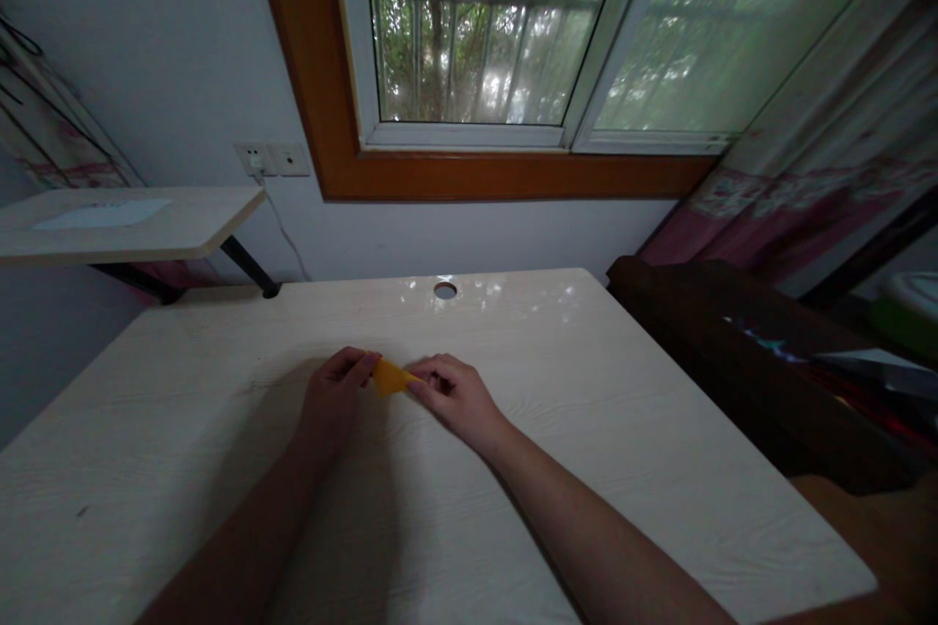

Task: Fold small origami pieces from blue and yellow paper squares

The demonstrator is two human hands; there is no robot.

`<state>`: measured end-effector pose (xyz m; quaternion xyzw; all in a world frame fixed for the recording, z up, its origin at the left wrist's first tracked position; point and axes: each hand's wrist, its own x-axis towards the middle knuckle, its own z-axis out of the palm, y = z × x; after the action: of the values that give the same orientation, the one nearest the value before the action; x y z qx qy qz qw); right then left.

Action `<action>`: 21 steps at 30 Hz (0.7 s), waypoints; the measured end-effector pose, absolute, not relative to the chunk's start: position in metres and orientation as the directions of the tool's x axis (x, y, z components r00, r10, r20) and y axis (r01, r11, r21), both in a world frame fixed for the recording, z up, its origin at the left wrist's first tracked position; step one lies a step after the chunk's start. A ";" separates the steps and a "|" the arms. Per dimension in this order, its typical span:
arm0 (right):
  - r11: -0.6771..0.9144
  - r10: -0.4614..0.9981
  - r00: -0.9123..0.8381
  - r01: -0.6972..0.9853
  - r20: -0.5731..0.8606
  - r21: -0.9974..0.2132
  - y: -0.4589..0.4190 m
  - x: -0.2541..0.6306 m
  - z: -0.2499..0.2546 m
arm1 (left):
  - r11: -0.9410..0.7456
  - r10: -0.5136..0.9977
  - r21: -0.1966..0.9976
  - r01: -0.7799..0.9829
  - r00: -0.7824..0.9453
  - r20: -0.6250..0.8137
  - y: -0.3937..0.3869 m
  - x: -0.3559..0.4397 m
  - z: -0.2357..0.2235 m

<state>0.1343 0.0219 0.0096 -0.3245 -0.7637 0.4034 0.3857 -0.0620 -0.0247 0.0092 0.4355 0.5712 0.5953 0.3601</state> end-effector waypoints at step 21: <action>0.205 0.886 -0.423 -0.005 0.188 -0.979 0.024 0.137 0.006 | -0.045 0.988 0.985 0.166 -0.137 0.068 -0.030 -0.050 0.017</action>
<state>0.1365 0.0241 0.0062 -0.3368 -0.6540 0.5328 0.4182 -0.0504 -0.0301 0.0167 0.5160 0.5590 0.5061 0.4063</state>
